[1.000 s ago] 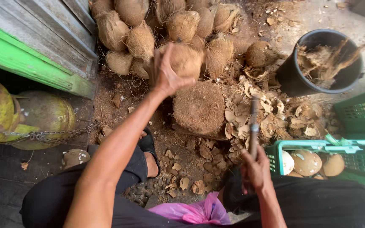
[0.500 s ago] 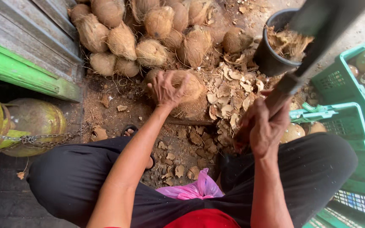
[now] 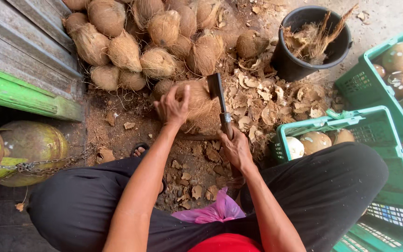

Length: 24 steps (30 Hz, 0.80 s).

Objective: The person sits on the ground and husks coconuts, chopping off the outer husk with a heavy cleaver-like blade against a wooden block. They rotate each coconut between strikes, set finished coconuts into a green crate, and pull new unhusked coconuts from the pile.

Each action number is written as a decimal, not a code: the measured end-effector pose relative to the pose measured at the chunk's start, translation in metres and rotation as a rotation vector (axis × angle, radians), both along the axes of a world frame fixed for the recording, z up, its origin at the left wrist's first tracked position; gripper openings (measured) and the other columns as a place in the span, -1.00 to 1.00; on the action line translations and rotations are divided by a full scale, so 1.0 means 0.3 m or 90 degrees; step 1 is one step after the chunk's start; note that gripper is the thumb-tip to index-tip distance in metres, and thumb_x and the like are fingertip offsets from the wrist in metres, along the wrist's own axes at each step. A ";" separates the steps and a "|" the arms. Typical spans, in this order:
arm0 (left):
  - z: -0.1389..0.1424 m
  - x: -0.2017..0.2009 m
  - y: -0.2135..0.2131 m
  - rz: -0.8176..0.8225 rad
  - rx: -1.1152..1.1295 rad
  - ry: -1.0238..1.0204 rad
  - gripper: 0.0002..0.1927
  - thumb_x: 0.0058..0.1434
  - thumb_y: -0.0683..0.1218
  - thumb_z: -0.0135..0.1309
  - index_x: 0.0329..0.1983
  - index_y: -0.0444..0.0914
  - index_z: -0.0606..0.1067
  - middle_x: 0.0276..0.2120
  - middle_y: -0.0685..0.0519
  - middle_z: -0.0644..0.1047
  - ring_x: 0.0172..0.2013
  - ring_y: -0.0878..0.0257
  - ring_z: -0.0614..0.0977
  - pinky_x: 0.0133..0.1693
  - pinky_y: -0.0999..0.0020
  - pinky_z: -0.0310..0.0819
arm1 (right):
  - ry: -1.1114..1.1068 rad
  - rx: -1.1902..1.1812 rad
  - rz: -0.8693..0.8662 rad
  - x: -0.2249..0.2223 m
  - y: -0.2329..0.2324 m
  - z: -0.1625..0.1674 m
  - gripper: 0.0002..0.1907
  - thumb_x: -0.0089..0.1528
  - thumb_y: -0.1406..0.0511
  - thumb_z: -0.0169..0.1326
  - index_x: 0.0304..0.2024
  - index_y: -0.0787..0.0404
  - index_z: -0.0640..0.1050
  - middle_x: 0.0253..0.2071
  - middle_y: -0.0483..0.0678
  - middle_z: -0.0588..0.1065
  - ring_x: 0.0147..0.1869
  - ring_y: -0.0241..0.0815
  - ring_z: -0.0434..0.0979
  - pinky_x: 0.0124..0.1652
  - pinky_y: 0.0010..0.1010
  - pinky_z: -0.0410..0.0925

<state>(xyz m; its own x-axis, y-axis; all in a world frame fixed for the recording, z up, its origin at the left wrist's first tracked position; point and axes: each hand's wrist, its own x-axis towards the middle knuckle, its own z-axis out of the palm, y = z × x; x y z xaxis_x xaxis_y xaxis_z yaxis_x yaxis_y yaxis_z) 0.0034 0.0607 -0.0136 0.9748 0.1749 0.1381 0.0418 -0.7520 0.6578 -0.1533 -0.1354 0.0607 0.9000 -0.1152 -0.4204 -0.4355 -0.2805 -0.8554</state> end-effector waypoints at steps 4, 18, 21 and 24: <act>-0.038 0.006 0.031 0.003 -0.003 0.029 -0.16 0.29 0.58 -0.35 0.16 -0.10 0.54 -0.09 -0.01 0.66 -0.03 0.05 0.62 0.15 -0.13 0.15 | -0.212 0.158 -0.078 0.010 -0.051 0.100 -0.73 0.39 0.24 0.05 -0.39 0.18 0.38 -0.60 -0.17 0.39 -0.65 -0.40 0.31 -0.68 -0.47 0.24; 0.014 -0.002 0.011 -0.013 0.006 0.053 -0.14 0.22 0.55 -0.41 0.25 -0.06 0.47 -0.04 -0.04 0.65 0.01 0.01 0.63 0.19 -0.34 0.11 | -0.162 0.149 -0.082 0.033 -0.046 0.080 -0.71 0.35 0.19 0.07 -0.43 0.13 0.37 -0.66 -0.24 0.34 -0.68 -0.38 0.31 -0.70 -0.49 0.25; 0.007 -0.009 0.005 -0.014 0.021 0.053 -0.14 0.22 0.56 -0.40 0.23 -0.08 0.48 -0.04 -0.03 0.66 0.02 0.03 0.63 0.21 -0.35 0.10 | -0.393 0.238 -0.142 0.035 -0.064 0.031 -0.64 0.44 0.22 0.09 -0.45 0.17 0.39 -0.63 -0.22 0.36 -0.64 -0.40 0.31 -0.64 -0.51 0.20; 0.012 -0.013 -0.013 -0.015 0.008 0.024 -0.13 0.23 0.57 -0.40 0.21 -0.08 0.49 0.00 -0.02 0.64 0.04 0.02 0.62 0.19 -0.32 0.11 | -0.234 0.340 -0.179 0.063 -0.032 -0.084 -0.67 0.44 0.22 0.03 -0.41 0.22 0.47 -0.62 -0.25 0.33 -0.66 -0.43 0.24 -0.68 -0.55 0.08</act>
